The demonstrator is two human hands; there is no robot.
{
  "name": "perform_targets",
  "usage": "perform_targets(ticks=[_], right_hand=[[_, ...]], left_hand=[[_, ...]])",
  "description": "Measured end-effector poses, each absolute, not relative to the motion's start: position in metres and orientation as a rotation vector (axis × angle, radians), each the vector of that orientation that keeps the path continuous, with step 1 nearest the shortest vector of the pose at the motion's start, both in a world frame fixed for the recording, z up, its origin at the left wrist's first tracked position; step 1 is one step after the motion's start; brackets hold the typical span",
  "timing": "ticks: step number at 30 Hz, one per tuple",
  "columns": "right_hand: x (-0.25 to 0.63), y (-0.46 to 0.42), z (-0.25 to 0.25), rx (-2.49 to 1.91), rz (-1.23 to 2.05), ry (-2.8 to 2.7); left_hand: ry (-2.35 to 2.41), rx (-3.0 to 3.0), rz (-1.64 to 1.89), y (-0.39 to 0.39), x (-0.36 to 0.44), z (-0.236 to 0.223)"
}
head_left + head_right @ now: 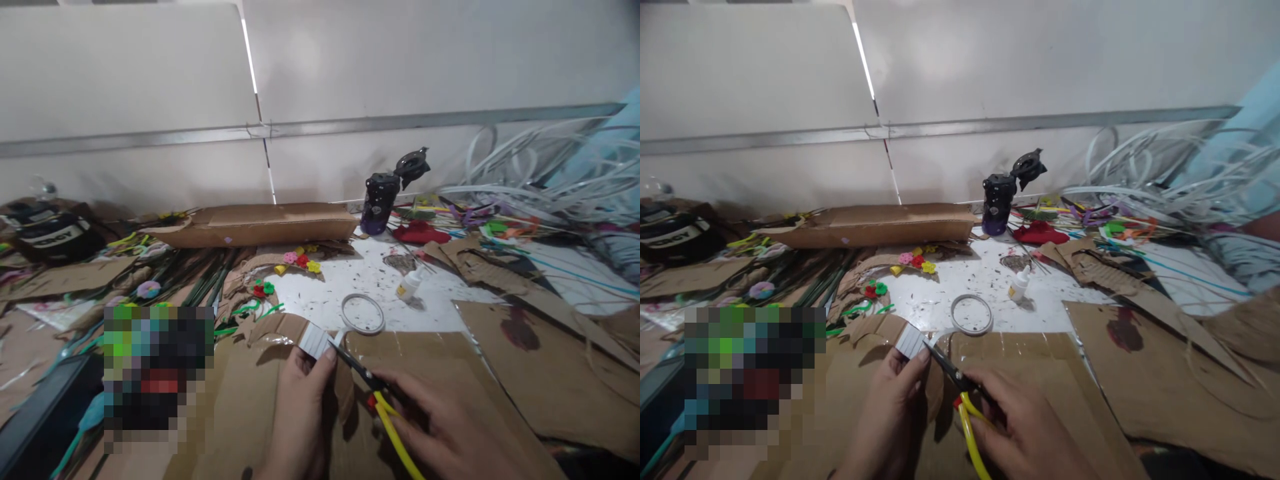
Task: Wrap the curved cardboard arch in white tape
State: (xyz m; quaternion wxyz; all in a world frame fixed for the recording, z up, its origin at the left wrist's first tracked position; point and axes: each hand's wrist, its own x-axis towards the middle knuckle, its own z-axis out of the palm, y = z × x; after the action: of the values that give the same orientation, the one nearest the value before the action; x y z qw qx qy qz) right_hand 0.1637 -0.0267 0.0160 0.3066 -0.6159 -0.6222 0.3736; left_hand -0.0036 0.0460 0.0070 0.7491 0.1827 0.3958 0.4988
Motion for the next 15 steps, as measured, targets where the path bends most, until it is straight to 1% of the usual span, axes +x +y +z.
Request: perform_targets(ticks=[15], right_hand=[[0.1562,-0.0293,0.0176,-1.604,0.972,-1.616]], left_hand=[[0.887,0.39,1.067,0.0471,-0.005,0.0024]])
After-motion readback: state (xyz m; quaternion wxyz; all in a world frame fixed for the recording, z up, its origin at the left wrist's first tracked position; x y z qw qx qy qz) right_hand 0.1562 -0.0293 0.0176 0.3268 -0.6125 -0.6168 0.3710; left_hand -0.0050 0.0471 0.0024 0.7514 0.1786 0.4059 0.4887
